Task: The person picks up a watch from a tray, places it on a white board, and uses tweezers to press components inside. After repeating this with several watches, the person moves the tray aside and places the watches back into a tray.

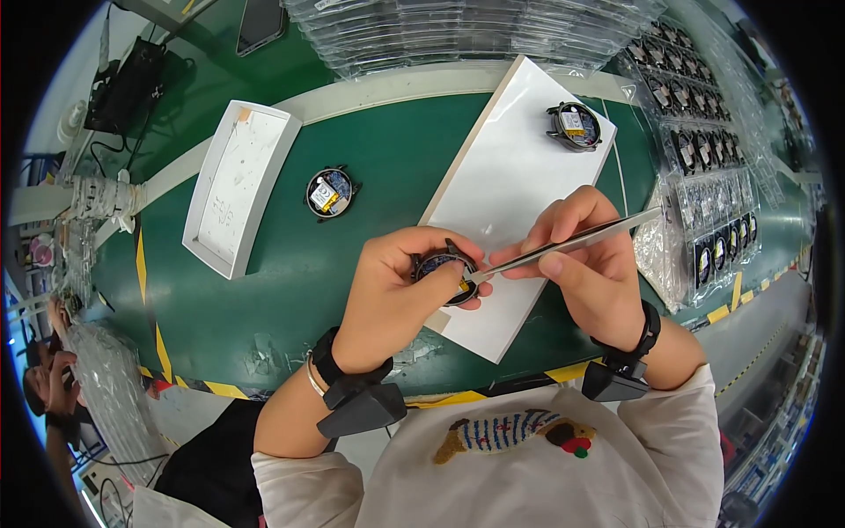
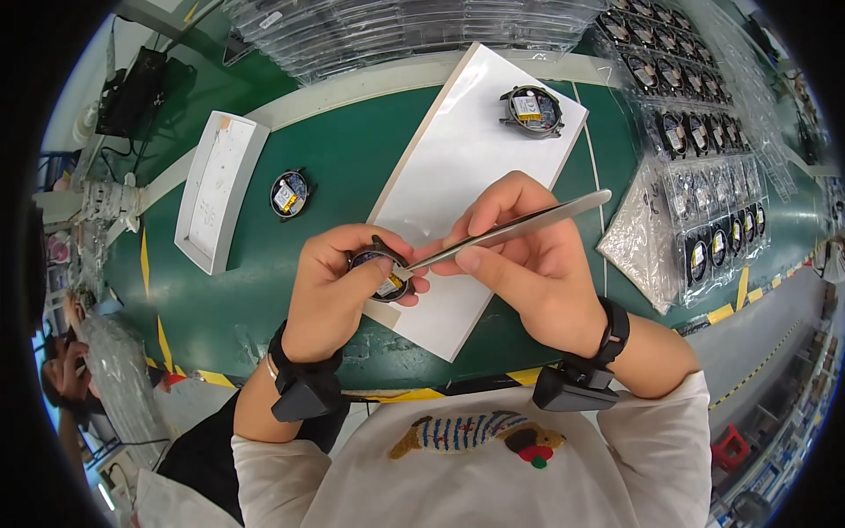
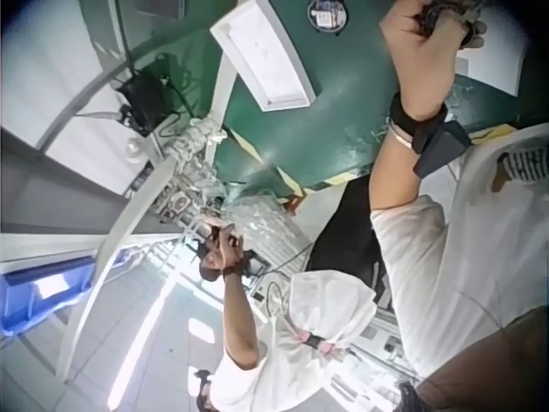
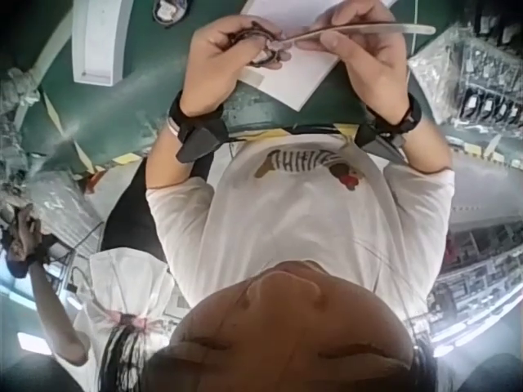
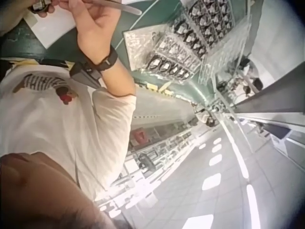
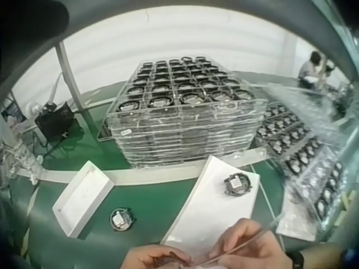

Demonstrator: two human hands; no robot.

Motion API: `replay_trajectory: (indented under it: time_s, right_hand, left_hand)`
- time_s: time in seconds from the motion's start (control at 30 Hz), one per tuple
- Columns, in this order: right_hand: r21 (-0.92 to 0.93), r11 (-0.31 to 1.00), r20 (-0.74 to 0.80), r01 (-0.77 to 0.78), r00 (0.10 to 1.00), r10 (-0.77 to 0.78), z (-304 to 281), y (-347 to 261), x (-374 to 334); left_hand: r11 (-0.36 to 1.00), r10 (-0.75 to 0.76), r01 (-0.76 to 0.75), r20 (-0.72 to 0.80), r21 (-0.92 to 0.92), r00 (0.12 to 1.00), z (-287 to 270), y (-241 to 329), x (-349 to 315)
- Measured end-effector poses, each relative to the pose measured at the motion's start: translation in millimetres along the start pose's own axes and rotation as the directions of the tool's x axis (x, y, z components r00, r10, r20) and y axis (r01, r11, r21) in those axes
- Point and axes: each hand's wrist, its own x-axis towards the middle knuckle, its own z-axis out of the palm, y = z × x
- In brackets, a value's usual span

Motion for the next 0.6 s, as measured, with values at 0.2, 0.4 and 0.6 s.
replay_trajectory:
  time_s: [0.2,0.4,0.6]
  right_hand:
    - [0.003,0.999,0.026,0.033,0.999,-0.033,1.0,-1.6,-0.1]
    - [-0.027,0.998,0.018,0.050,0.999,-0.050,1.7,-1.6,-0.4]
    - [0.004,0.995,-0.012,0.100,0.995,-0.100,8.7,5.0,-2.0]
  left_hand:
    - [0.996,-0.002,0.005,0.025,-0.092,1.000,-1.2,-2.2,0.4]
    - [1.000,-0.022,0.022,0.010,-0.020,1.000,-0.7,0.7,-1.8]
    - [0.994,0.002,0.001,0.026,-0.108,1.000,-0.8,-2.7,-0.1]
